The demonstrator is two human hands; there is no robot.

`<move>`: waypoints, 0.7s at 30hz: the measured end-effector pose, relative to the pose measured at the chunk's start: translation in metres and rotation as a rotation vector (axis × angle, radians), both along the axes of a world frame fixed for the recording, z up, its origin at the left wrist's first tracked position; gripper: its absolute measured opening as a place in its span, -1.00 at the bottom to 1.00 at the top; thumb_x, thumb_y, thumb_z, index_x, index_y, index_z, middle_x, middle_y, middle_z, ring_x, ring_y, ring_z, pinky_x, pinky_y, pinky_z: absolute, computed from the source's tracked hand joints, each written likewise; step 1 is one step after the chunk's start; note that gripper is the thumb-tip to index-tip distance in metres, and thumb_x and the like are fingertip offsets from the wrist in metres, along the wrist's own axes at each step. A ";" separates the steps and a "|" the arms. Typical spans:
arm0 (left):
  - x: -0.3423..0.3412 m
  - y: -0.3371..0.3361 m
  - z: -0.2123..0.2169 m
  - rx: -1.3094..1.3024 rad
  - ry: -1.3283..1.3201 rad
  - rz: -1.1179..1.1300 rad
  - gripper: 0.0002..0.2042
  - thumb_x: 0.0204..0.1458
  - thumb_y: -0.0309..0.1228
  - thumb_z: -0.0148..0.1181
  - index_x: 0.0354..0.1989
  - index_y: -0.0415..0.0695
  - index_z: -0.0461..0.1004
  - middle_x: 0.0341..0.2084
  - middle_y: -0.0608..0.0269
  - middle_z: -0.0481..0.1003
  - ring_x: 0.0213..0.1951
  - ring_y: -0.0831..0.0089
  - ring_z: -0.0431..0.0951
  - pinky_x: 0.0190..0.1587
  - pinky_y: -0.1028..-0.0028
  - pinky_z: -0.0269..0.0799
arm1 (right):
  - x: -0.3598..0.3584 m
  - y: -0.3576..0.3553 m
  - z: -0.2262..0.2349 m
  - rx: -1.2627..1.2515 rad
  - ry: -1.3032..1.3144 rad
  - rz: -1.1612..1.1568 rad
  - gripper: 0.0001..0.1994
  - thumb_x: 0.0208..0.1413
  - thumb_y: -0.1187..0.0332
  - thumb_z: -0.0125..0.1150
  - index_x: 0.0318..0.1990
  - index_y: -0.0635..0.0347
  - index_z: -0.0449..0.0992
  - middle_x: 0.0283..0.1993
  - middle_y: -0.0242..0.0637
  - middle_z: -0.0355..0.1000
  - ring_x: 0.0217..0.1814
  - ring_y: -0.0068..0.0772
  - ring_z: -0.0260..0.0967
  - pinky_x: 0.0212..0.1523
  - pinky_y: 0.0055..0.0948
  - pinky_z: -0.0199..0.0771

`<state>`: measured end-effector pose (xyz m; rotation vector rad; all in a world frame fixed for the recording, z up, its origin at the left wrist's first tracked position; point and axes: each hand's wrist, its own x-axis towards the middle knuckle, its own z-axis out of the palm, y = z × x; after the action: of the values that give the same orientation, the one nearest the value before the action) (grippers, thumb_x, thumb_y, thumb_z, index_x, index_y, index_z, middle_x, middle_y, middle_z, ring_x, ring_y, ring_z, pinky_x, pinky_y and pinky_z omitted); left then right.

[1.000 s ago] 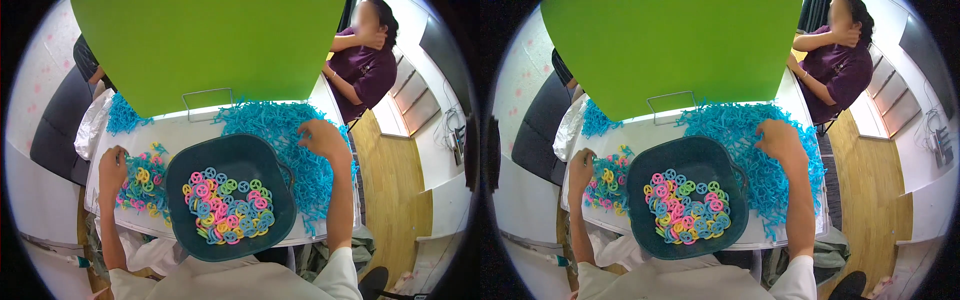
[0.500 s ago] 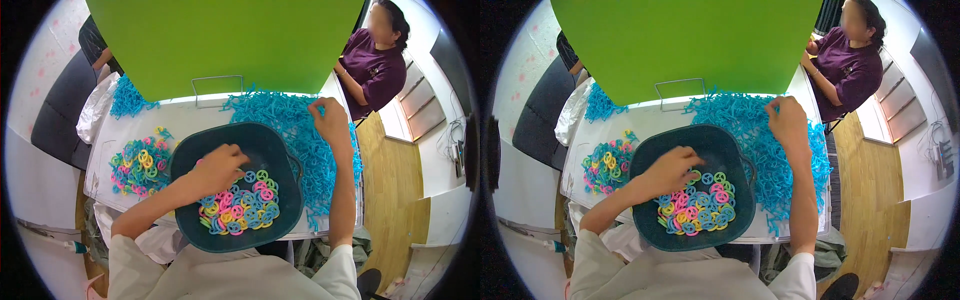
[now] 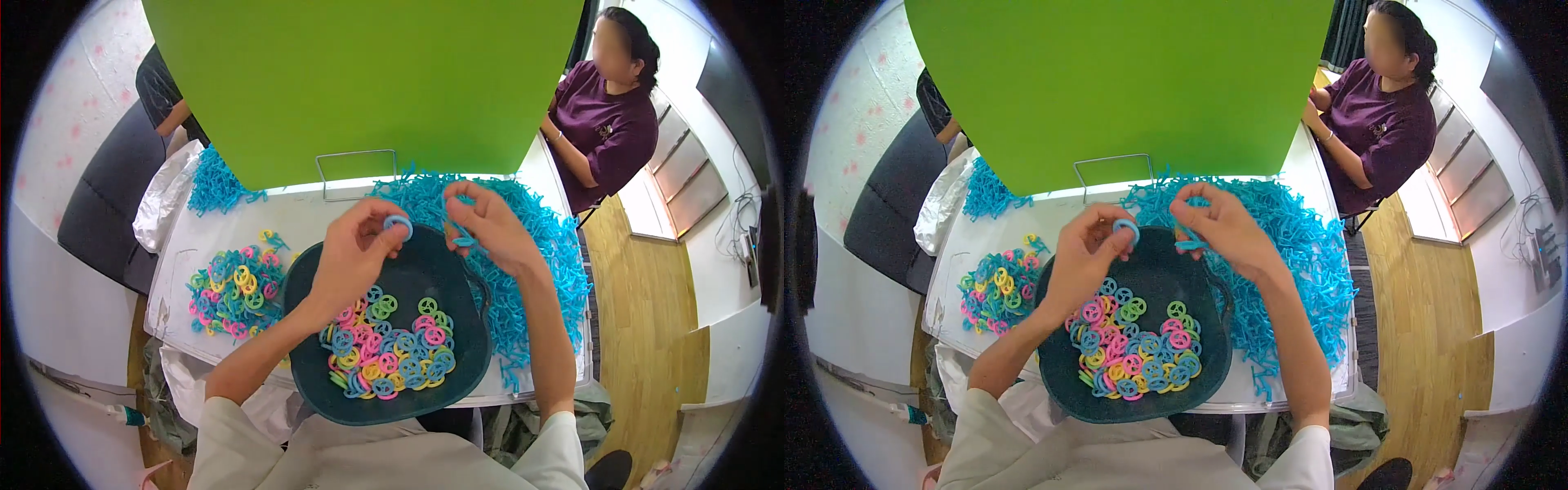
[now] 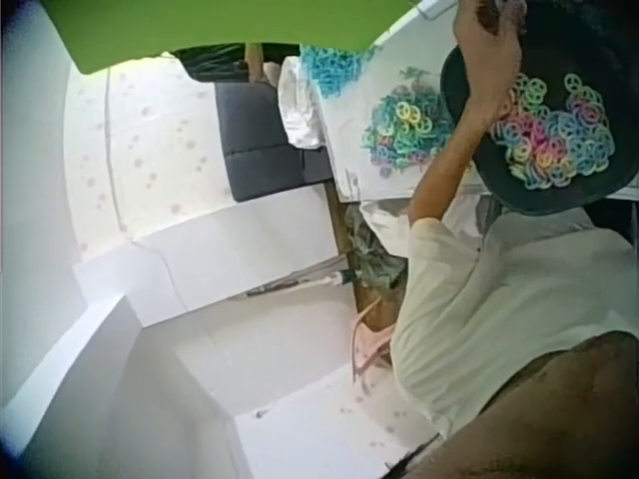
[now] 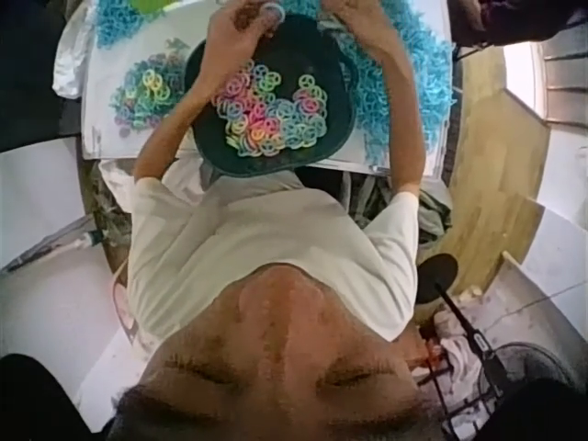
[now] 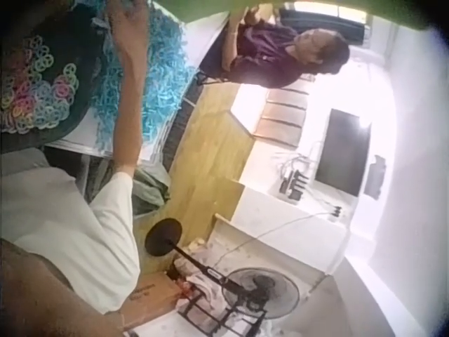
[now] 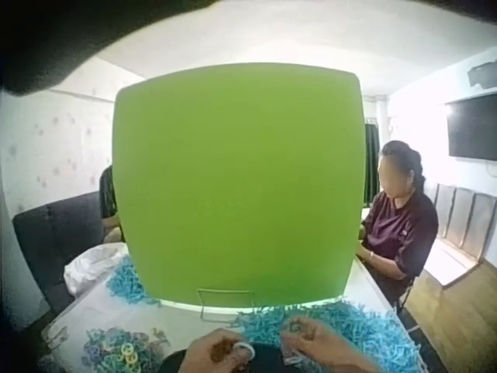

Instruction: Picking up colorful plastic peace sign rings from a tray and attaching them to a blue plastic holder.

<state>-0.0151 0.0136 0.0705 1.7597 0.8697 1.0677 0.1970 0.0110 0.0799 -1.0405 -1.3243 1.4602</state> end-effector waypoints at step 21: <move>-0.005 0.008 0.004 -0.537 -0.285 -0.128 -0.83 0.21 -0.38 0.04 -0.13 -0.21 0.40 -0.42 0.36 0.42 -0.41 0.64 0.41 -0.26 0.60 0.45 | -0.026 -0.009 -0.004 0.296 -0.086 0.141 -0.55 0.04 0.58 0.19 0.11 0.16 0.29 -0.02 -0.24 0.39 -0.05 -0.52 0.38 -0.10 -0.51 0.45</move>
<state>-0.0202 0.0214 0.0745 1.1669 0.7648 0.8717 0.1714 0.0016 0.0757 -0.8372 -1.6462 1.2819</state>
